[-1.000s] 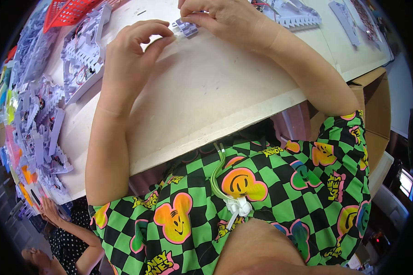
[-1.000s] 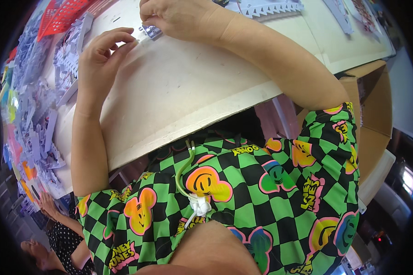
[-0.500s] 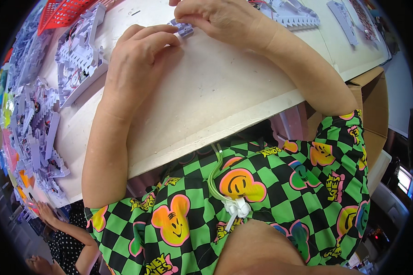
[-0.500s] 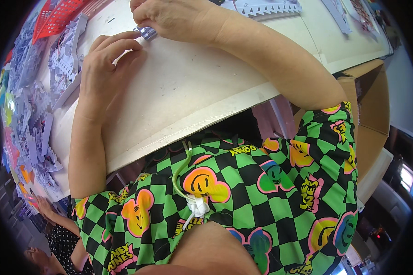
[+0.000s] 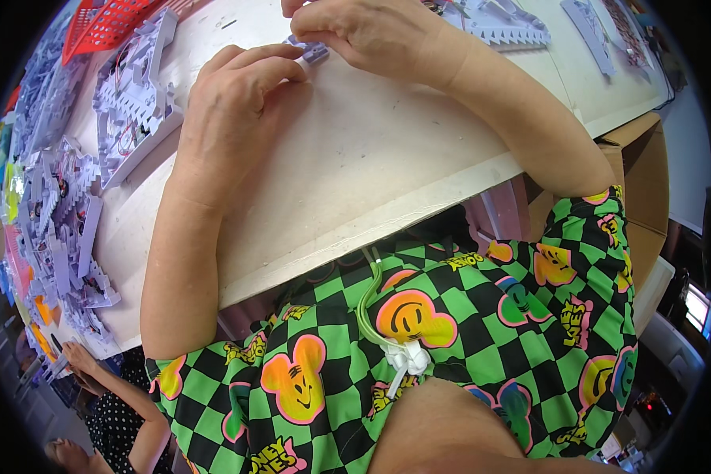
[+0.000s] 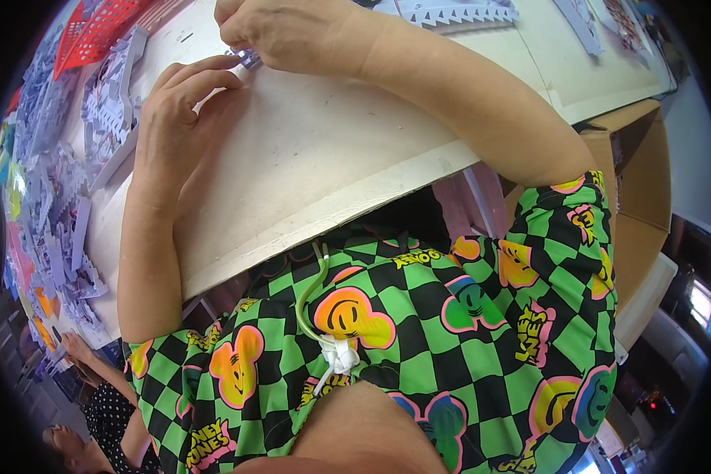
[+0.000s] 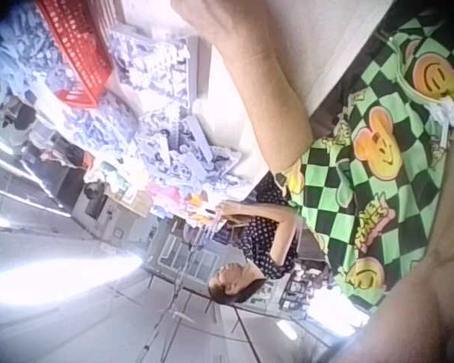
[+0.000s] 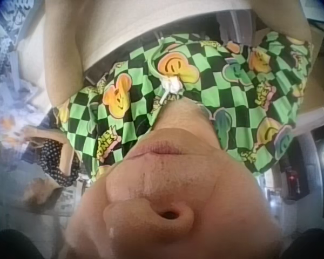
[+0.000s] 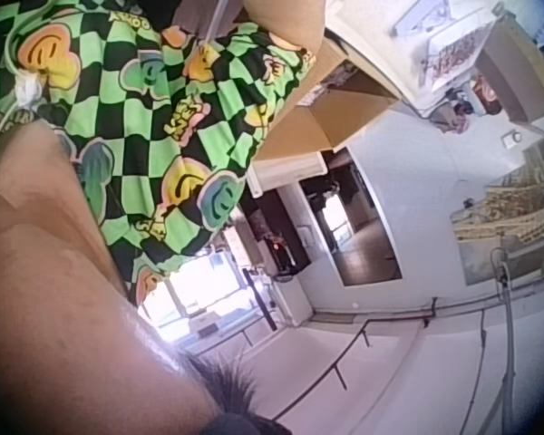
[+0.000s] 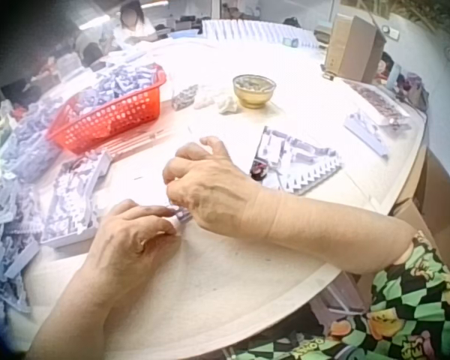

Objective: The person assembles small motors, small gears, electrical wires, and metal parts into plastic toy housings by hand on a workshop table.

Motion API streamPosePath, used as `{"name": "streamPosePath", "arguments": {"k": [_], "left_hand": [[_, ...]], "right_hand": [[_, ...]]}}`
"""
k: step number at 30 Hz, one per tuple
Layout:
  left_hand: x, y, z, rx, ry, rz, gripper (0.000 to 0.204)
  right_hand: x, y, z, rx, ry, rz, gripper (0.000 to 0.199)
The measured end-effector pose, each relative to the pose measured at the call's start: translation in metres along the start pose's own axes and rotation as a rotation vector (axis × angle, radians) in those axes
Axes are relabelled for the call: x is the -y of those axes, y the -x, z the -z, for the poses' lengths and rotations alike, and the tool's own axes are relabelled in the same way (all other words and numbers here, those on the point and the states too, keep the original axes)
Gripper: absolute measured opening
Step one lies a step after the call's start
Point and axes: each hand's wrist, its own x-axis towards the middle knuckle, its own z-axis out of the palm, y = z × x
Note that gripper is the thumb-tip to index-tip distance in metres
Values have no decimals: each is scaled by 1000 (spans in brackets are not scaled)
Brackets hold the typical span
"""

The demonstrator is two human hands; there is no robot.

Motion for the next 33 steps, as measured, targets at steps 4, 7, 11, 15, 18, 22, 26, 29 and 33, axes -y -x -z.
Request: {"name": "streamPosePath", "arguments": {"k": [4, 7, 11, 15, 18, 22, 26, 29, 33], "left_hand": [[-2, -1, 1, 12, -7, 7, 11], [0, 0, -1, 3, 4, 25, 10], [-2, -1, 0, 8, 9, 37, 10], [-2, -1, 0, 4, 20, 37, 9], [-2, -1, 0, 7, 15, 31, 9], [-2, -1, 0, -1, 18, 23, 9], [-2, -2, 0, -9, 43, 27, 10], [-2, -1, 2, -30, 50, 8, 12], [5, -2, 5, -126, 548, 440, 14]], "right_hand": [[0, -1, 1, 63, 80, 15, 9], [-2, 5, -3, -42, 165, 69, 6], [-4, 8, -2, -83, 139, 63, 6], [-1, 5, 0, -84, 92, 10, 5], [0, 4, 3, -86, 52, -12, 3], [0, 6, 4, -8, 75, 63, 5], [5, 8, 9, 48, 166, 89, 5], [4, 8, 14, 53, 62, 72, 8], [-7, 3, 23, -161, -163, -97, 23]]}}
